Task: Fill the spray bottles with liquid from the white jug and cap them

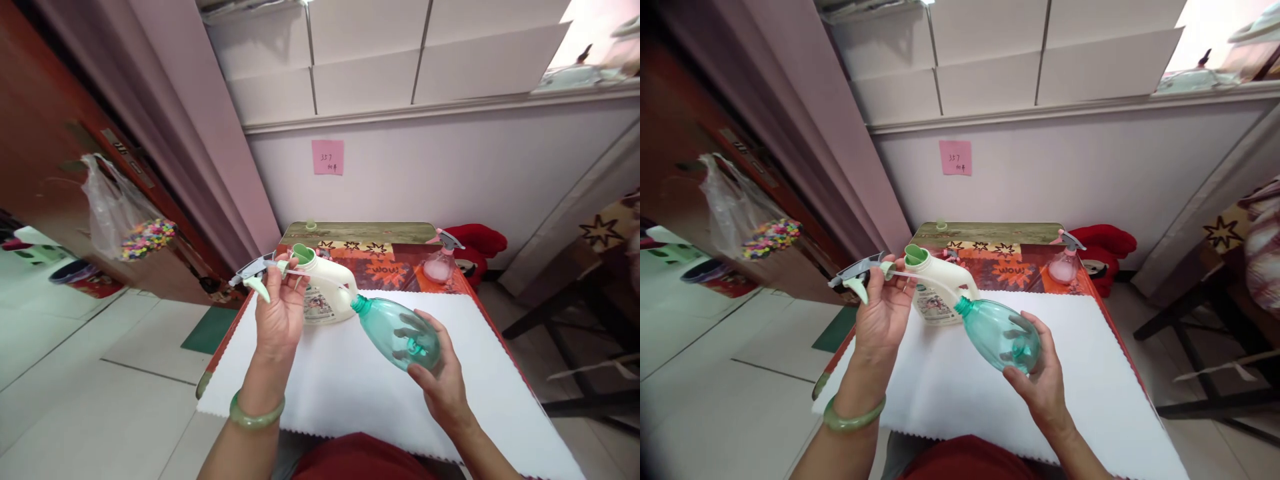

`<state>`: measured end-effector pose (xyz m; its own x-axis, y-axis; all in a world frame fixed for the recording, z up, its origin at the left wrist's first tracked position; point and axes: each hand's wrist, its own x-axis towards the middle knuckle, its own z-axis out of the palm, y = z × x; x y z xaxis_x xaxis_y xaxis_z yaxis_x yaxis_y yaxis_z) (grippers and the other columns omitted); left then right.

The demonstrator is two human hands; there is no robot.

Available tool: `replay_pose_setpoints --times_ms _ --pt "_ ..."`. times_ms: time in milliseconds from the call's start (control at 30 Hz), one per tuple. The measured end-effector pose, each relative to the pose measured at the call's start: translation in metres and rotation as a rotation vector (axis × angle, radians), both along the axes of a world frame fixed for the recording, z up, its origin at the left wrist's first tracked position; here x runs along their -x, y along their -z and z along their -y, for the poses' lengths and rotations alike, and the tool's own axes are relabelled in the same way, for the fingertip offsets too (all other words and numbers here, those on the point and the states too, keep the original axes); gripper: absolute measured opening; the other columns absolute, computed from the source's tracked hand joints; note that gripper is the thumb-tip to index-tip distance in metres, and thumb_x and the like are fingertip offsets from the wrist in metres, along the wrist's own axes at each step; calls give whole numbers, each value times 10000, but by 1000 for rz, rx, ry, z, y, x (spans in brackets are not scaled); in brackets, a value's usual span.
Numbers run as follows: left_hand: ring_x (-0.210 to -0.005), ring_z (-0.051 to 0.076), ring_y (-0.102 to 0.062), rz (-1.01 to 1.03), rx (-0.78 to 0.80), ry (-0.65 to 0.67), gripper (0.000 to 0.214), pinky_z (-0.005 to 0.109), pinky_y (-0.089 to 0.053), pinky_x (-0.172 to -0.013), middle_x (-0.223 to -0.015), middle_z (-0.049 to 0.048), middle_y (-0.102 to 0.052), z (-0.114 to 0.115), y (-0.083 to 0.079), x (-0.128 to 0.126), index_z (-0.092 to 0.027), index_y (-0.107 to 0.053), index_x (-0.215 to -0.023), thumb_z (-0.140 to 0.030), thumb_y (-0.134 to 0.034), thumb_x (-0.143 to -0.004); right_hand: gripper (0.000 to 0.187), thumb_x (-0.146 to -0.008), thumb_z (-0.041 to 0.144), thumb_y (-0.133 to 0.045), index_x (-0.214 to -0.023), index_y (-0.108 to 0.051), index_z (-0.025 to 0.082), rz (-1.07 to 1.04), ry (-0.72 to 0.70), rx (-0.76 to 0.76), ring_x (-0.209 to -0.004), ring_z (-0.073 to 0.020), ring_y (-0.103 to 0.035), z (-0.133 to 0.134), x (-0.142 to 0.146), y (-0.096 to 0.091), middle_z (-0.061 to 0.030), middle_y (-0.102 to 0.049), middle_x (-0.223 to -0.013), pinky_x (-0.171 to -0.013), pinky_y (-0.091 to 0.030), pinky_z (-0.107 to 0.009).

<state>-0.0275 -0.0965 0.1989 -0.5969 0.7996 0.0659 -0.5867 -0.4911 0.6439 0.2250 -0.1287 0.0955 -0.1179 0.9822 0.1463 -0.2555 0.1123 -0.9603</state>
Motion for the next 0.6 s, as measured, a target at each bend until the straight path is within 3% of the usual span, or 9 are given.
replay_pose_setpoints --times_ms 200,333,467,600 --pt "-921 160 -694 -125 49 162 234 288 -548 -834 -997 46 -731 -2 2 -58 -181 -721 -980 -344 -779 -823 835 -685 473 -850 -1389 -429 318 13 33 -26 -1125 -294 -603 -4 2 -6 -139 -495 -1402 -828 -601 -438" --pt "-962 193 -704 -189 134 299 258 323 -510 -912 -945 59 -740 0 9 -92 -176 -721 -1016 -379 -735 -858 876 -643 439 -888 -1373 -420 311 114 163 -103 -1173 -297 -581 -3 6 -8 -131 -496 -1390 -870 -593 -449" --pt "-1031 232 -704 -168 157 357 293 348 -493 -946 -954 80 -756 -2 8 -104 -167 -725 -1038 -388 -743 -847 905 -604 432 -911 -1359 -433 289 233 343 -285 -1227 -340 -564 -2 3 -7 -147 -511 -1374 -867 -593 -479" --pt "-1036 246 -708 -168 176 356 314 352 -501 -934 -941 84 -761 -4 6 -112 -163 -729 -1036 -400 -758 -831 915 -626 415 -905 -1387 -407 323 390 479 -552 -1271 -387 -534 -6 -5 -12 -150 -529 -1337 -915 -569 -582"
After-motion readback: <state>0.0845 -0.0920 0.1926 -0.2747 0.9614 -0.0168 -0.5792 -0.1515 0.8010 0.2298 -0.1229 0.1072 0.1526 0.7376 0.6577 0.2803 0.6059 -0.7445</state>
